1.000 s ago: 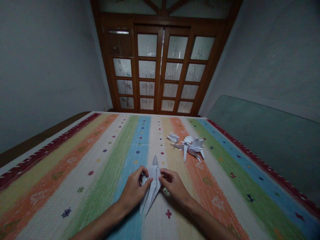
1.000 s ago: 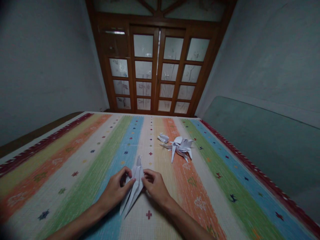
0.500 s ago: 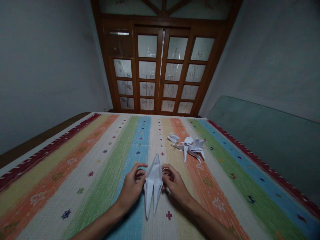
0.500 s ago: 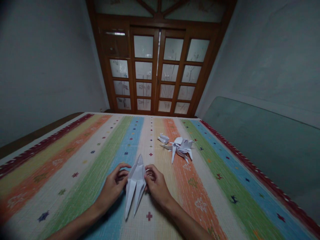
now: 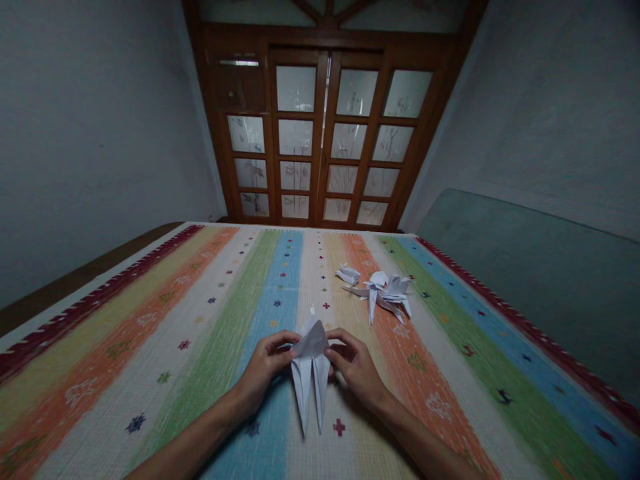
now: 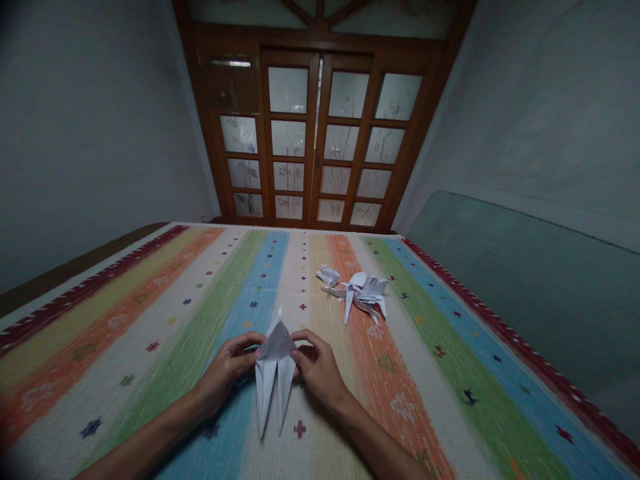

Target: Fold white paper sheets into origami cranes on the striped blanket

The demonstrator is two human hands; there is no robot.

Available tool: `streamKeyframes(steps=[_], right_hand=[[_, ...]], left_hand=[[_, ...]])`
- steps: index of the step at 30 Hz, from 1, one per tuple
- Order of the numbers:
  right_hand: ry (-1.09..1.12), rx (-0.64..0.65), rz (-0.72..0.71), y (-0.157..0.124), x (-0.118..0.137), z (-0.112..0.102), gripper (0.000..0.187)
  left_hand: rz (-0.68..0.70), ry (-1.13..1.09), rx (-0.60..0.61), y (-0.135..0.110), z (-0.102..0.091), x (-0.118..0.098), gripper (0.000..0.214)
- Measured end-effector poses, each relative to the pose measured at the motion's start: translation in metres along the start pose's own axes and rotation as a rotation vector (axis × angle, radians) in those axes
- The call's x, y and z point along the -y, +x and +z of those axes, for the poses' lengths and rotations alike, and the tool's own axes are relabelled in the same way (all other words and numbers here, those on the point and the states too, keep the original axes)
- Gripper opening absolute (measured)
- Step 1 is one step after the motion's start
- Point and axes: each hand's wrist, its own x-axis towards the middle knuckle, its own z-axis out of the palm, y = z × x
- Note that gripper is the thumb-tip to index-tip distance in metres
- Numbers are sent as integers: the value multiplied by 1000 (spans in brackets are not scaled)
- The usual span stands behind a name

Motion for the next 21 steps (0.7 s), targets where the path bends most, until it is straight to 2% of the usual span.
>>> streamKeyframes(steps=[3, 6, 12, 17, 21], right_hand=[[-24, -29, -70, -1, 4, 0, 24], [-51, -54, -143, -3, 7, 1, 19], [-54, -6, -103, -2, 7, 0, 22], [-141, 31, -139, 0, 3, 5, 25], [-219, -9, -87, -2, -4, 13, 22]], left_hand=[[-12, -11, -57, 0, 0, -1, 21], [37, 3, -98, -2, 0, -4, 16], [44, -10, -45, -4, 1, -5, 28], [183, 142, 5, -2, 2, 4, 38], [206, 348, 29, -4, 6, 12, 46]])
